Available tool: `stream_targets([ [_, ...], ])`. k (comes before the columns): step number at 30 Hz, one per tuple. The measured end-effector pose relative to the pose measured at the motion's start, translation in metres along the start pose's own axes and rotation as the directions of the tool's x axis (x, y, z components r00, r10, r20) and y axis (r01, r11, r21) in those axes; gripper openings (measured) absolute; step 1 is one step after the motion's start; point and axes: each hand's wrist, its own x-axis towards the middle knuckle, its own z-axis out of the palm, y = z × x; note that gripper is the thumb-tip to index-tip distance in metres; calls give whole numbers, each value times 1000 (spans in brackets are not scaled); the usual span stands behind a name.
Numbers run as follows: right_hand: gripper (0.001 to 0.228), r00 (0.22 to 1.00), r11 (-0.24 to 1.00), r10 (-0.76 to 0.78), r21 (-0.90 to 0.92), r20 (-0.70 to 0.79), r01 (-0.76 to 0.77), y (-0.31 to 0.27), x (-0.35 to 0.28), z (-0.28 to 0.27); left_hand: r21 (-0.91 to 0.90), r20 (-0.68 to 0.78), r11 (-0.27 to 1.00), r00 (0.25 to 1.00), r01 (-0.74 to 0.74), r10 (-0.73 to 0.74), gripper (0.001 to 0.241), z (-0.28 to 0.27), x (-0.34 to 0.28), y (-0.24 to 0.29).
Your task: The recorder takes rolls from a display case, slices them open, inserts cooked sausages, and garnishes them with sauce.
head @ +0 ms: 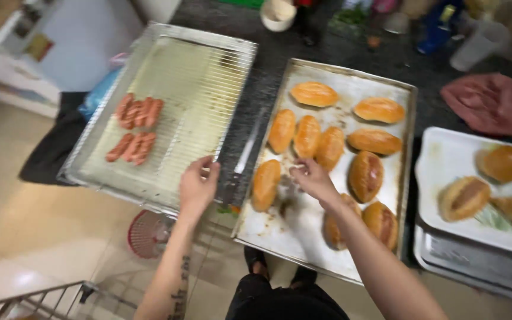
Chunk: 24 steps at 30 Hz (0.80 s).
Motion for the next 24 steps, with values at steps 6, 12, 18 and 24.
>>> stream_targets([
  [6, 76, 941, 943, 328, 28, 81, -332, -3, 16, 54, 472, -267, 882, 949, -20, 165, 25, -92, 42, -82],
  [12, 75, 934, 932, 354, 64, 58, -357, 5, 27, 69, 792, -172, 607, 934, -57, 312, 21, -104, 74, -105],
  [18, 83, 937, 931, 350, 110, 8, -349, -13, 16, 82, 867, -160, 495, 908, -59, 388, 17, -98, 91, -125],
  [24, 87, 950, 951, 310, 32, -40, -309, -24, 14, 81, 905, -74, 406, 894, -126, 442, 13, -111, 98, -116],
])
